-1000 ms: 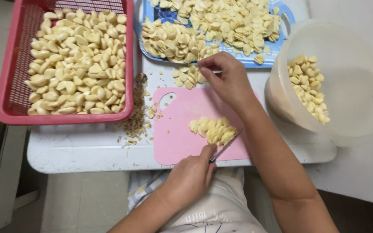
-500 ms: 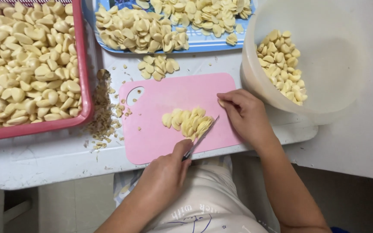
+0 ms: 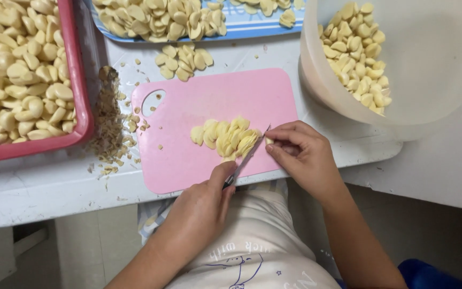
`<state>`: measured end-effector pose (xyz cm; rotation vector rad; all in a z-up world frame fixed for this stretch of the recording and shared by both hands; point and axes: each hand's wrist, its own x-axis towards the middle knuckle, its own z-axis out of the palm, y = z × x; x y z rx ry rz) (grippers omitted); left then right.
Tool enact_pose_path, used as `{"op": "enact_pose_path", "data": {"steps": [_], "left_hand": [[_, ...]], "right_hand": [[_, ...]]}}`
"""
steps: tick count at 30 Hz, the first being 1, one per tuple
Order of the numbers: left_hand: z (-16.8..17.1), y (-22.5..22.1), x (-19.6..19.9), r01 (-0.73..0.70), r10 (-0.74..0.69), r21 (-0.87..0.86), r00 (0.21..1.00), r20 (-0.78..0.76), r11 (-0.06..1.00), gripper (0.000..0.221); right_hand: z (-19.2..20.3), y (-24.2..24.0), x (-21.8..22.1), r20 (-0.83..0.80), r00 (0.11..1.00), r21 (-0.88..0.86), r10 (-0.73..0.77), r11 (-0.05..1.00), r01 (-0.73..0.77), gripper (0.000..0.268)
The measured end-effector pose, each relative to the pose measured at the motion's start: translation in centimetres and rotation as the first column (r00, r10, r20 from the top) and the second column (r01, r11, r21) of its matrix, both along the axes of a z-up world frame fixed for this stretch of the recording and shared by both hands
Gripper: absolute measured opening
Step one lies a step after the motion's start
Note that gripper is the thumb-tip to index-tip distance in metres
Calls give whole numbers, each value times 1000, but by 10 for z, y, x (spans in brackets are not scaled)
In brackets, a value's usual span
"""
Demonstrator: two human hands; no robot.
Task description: Slicing peeled garlic cloves into thin pieces on a cutting board using a knife.
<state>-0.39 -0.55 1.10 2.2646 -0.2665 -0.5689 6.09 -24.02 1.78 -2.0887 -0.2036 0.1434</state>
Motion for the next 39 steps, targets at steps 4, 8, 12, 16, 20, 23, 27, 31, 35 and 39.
{"op": "enact_pose_path", "data": {"steps": [4,8,12,16,20,23,27,31,35,39], "left_hand": [[-7,-1,-4,-21,23,-35,998,62,999,42],[-6,-1,-6,3,0,-21,991,137,1000,43],[-4,1,-8,2,-1,-11,994,113,1000,41],[-6,1,-14,-37,37,-5,979,201,999,41],[-1,2,-16,-36,41,-25,972,232,999,44],[1,3,-17,-22,25,-13,972,233,1000,45],[-1,4,-22,-13,7,26,973,230,1000,48],[-8,4,-25,20,-34,70,977,211,997,60],[-13,1,-25,15,-35,91,975,218,996,63],[-14,-3,-23,31,-56,136,982,182,990,63]], "right_hand": [[-7,5,-10,47,999,40,-18,999,16,25],[-15,9,-17,186,977,3,-104,994,106,15],[-21,14,-22,297,950,22,-101,995,99,17],[-24,15,-22,350,932,-17,-92,994,104,13],[-24,16,-21,381,920,-14,-91,995,103,12],[-24,16,-21,392,915,-19,-92,994,108,12],[-26,17,-20,410,906,-9,-102,993,116,12],[-26,17,-19,397,913,-20,-98,993,115,11],[-25,17,-18,417,905,-28,-86,994,108,12],[-24,16,-19,393,915,-19,-95,994,111,12]]}}
